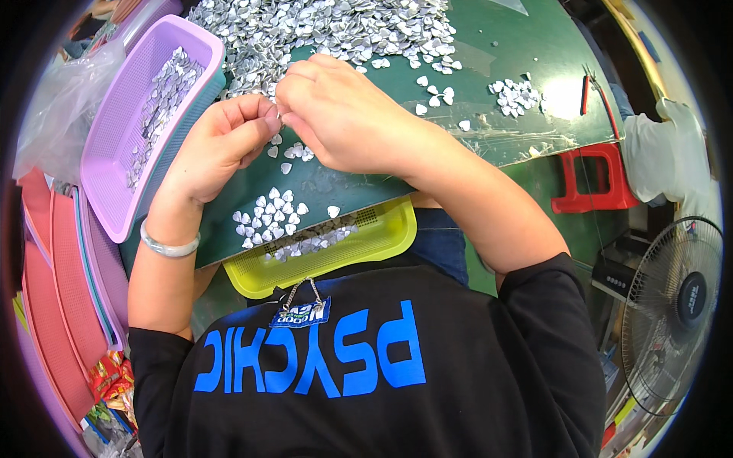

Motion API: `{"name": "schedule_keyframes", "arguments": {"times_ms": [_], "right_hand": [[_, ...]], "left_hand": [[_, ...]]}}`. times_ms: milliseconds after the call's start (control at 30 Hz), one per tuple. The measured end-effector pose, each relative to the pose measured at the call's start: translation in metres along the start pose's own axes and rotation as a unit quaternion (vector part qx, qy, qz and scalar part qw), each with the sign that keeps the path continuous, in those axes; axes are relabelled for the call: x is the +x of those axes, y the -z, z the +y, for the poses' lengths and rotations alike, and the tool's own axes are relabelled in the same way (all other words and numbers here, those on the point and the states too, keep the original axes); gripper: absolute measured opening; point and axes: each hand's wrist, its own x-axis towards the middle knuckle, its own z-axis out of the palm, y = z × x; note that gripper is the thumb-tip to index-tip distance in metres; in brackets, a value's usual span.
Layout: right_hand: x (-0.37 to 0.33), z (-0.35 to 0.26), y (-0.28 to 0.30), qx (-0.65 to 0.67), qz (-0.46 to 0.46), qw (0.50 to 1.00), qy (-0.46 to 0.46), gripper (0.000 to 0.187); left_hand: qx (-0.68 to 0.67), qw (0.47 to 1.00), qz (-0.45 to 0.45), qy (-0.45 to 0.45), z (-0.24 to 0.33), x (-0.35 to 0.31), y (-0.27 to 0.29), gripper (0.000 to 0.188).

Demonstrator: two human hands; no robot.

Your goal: The person sorts small, silver, heart-shaped metal pieces by hand on a green table. They pick up pieces from a pile and place them into a yellow basket, occasionally moving a purple basket to the side.

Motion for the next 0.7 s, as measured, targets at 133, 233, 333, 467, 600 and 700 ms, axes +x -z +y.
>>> {"name": "schedule_keyframes", "arguments": {"times_ms": [133,233,333,467,600,700], "right_hand": [[0.002,-0.002,-0.004,0.032,-0.007,0.999,-0.027,0.008],[-0.005,0.004,-0.002,0.001,-0.041,0.998,-0.043,0.006],[-0.01,0.006,-0.003,-0.038,-0.108,0.993,-0.04,0.007],[-0.009,0.004,-0.01,-0.049,-0.147,0.988,-0.029,0.009],[-0.003,0.005,-0.006,-0.054,-0.187,0.981,-0.024,0.005],[-0.003,0.005,-0.002,-0.036,-0.182,0.982,-0.04,0.007]], "left_hand": [[0.098,0.994,0.045,0.008,-0.008,-0.019,0.008,0.014],[0.278,0.949,0.148,-0.017,-0.014,-0.04,0.015,0.012],[0.39,0.896,0.214,-0.015,-0.021,-0.06,0.024,0.009],[0.467,0.839,0.271,-0.063,-0.044,-0.076,0.033,0.007],[0.474,0.834,0.283,-0.01,-0.034,-0.078,0.026,0.007],[0.458,0.842,0.284,-0.024,-0.032,-0.076,0.02,0.007]]}}
